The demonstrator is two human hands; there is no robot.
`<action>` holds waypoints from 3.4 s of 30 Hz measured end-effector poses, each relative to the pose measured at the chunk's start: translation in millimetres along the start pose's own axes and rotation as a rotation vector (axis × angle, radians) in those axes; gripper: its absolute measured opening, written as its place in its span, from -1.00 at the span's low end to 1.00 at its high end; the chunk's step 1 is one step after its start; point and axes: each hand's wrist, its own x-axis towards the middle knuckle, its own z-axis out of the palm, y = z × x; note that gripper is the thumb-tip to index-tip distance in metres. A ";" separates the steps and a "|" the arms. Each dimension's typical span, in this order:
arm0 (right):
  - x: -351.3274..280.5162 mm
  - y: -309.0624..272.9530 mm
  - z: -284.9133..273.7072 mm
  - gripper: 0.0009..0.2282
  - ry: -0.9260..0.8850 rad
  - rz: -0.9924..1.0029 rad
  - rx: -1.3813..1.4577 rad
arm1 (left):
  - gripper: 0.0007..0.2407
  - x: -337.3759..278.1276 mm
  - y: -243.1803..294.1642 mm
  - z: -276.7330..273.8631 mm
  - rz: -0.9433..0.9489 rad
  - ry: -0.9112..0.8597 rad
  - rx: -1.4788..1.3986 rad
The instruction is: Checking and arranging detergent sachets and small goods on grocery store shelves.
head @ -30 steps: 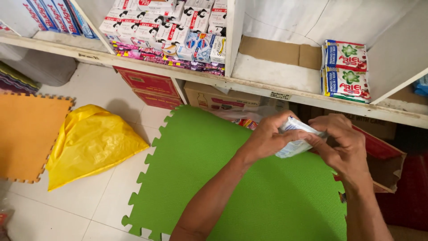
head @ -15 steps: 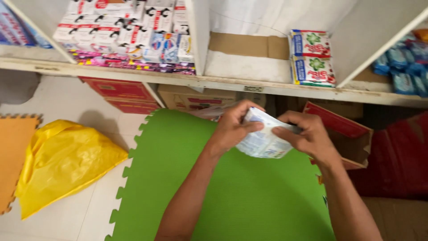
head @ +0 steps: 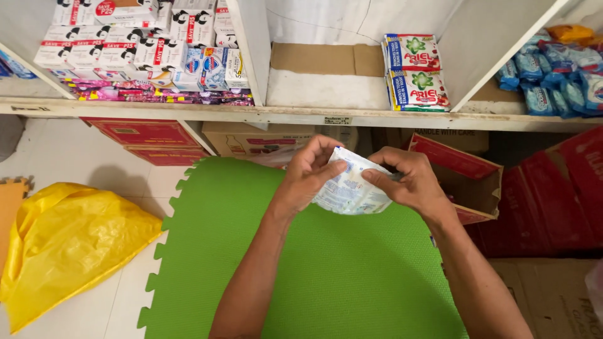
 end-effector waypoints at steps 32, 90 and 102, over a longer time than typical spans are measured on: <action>9.2 17.2 16.5 -0.93 0.118 0.035 -0.008 | -0.93 10.1 -15.7 10.8 0.149 0.180 0.253; 2.5 38.7 20.2 -0.87 -0.061 0.152 0.167 | -0.74 5.0 -2.2 5.9 -0.008 0.086 0.505; -0.7 49.6 31.2 -0.90 -0.042 0.165 0.366 | -0.93 4.8 -21.6 -20.9 -0.048 0.126 0.329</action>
